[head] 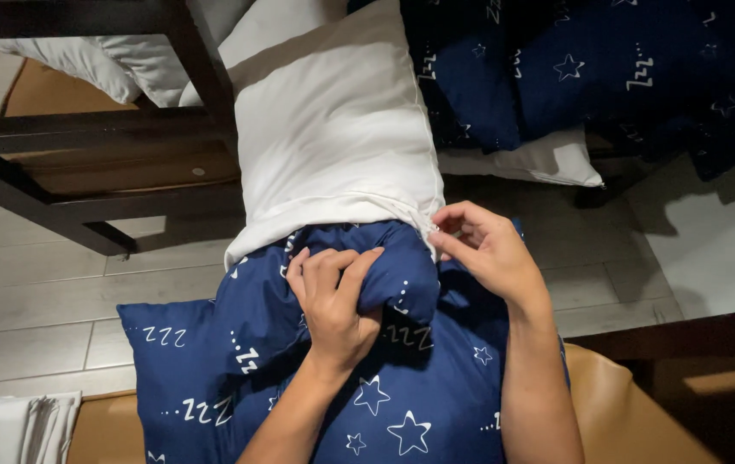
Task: The person places a white pillow onto a blue pillowcase with star patterns. They then insert their hands into the pillowcase and pull the fabric over the pillow, adjusting the corners and smoothing the surface until the pillow is fully enclosed.
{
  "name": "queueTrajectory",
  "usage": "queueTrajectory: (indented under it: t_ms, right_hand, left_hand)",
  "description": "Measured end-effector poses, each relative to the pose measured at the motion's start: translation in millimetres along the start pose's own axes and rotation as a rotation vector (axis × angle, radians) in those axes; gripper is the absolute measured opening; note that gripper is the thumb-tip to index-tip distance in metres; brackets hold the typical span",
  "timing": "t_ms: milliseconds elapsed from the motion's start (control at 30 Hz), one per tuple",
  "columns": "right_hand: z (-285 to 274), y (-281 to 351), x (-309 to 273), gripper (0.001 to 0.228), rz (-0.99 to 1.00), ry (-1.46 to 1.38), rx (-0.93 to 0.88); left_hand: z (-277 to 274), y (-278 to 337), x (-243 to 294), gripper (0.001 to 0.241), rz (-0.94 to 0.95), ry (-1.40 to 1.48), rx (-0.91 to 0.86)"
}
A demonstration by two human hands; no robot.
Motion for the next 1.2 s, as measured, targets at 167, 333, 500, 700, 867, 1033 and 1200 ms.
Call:
queueTrajectory:
  t_ms: [167,333,500,700,867,1033,1200]
  right_hand:
    - [-2,1,3,0.016,-0.017,0.050,-0.013]
    - [6,-4,20,0.015,0.107,-0.117,0.014]
    - [40,-9,42,0.027,0.291,-0.664,-0.131]
    - [23,-35,46,0.011,-0.136,-0.146,0.245]
    - [-10,-48,67,0.020,-0.116,-0.254,0.379]
    - [-17,-28,33,0.038,-0.093,-0.160,0.119]
    - [-4,-32,13,0.009,-0.320,0.210,0.216]
  left_hand:
    - [1,0,-2,0.044,-0.026,0.033,-0.011]
    - [-11,-21,0,0.043,-0.083,0.101,0.052]
    - [-27,-30,-24,0.047,-0.225,0.175,0.150]
    - [-40,-23,-32,0.030,-0.109,0.189,0.106]
    - [-9,-18,24,0.042,0.112,0.289,-0.447]
    - [6,-4,44,0.028,0.174,0.270,-0.617]
    - [12,10,59,0.022,0.282,0.255,-0.643]
Point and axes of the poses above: each hand's wrist, its own y-axis away from the middle knuckle, its own z-axis out of the palm, x = y × z, the point moved 6 cm from there along -y, towards the middle knuckle, and after that the axes turned 15 degrees about x, right-handed, at the moved point
